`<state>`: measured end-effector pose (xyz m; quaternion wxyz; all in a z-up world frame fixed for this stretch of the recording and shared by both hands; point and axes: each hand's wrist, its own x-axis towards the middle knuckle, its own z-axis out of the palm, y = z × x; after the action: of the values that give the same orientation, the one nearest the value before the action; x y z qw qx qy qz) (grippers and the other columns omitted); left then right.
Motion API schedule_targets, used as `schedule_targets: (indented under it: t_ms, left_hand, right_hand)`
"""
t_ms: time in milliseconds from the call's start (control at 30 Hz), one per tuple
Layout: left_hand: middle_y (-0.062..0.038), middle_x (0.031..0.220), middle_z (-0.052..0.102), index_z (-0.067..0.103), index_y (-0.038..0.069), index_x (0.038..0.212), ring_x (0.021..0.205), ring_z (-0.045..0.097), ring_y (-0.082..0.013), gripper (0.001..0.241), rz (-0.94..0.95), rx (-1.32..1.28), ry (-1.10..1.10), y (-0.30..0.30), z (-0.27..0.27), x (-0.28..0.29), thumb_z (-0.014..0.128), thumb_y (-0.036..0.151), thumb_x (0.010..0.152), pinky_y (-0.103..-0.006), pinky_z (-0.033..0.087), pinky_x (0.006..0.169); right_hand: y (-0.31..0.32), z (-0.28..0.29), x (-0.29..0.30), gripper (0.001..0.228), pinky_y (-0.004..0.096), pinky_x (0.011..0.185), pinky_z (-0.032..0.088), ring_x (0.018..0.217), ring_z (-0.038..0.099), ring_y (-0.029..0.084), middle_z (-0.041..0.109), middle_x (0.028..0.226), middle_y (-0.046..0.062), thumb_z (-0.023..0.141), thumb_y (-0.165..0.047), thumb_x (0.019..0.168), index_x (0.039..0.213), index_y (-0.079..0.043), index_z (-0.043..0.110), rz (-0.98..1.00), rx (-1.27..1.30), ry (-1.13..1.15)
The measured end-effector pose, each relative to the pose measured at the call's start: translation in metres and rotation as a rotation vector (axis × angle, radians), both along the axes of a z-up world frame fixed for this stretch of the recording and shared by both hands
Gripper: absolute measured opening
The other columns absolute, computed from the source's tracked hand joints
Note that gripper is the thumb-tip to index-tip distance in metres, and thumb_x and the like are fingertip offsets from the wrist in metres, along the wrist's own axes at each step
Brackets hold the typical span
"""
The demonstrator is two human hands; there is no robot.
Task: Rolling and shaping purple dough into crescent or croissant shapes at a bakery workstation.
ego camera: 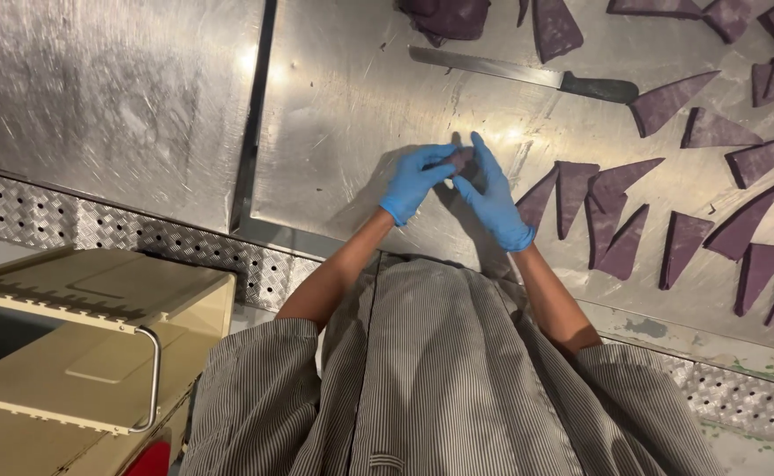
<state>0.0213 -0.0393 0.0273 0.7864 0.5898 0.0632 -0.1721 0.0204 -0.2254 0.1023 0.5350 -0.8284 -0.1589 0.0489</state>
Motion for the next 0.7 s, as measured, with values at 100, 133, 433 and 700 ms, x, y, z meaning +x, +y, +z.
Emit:
schedule_targets:
  t_ms: [100,133,433,700]
  left_hand:
    - [-0.010,0.107,0.072,0.066,-0.001,0.135,0.087,0.065,-0.0167,0.038,0.108,-0.217,0.236,-0.008,-0.018,-0.015,0.070,0.010,0.098,-0.0304,0.054,0.077]
    - [-0.010,0.107,0.072,0.066,-0.001,0.135,0.087,0.065,-0.0167,0.038,0.104,-0.218,0.234,-0.011,-0.017,-0.020,0.070,0.010,0.098,-0.0304,0.054,0.077]
    - [-0.009,0.122,0.070,0.064,-0.002,0.137,0.107,0.065,-0.0154,0.041,0.023,-0.246,0.184,-0.042,0.078,-0.051,0.069,0.012,0.100,-0.0301,0.052,0.097]
    - [-0.008,0.121,0.069,0.060,0.002,0.142,0.110,0.066,-0.0167,0.048,0.019,-0.220,0.126,-0.056,0.113,-0.060,0.071,0.008,0.096,-0.0314,0.055,0.101]
  right_hand:
    - [-0.010,0.004,0.004,0.071,0.034,0.110,0.045,0.128,0.058,0.019,0.062,0.136,0.008,0.069,-0.022,0.100,0.160,-0.005,0.034,0.072,0.269,0.392]
    - [-0.015,0.008,0.003,0.071,0.034,0.110,0.045,0.128,0.058,0.019,0.062,0.136,0.008,0.069,-0.022,0.100,0.160,-0.005,0.034,0.069,0.268,0.389]
    - [-0.042,0.079,-0.012,0.065,0.024,0.086,0.051,0.090,0.058,0.008,0.060,0.096,0.000,0.071,-0.009,0.098,0.158,-0.007,0.045,0.087,0.289,0.469]
    - [-0.058,0.111,-0.023,0.067,0.022,0.058,0.038,0.066,0.043,0.007,0.057,0.093,-0.001,0.071,-0.006,0.091,0.155,-0.005,0.048,-0.035,0.329,0.557]
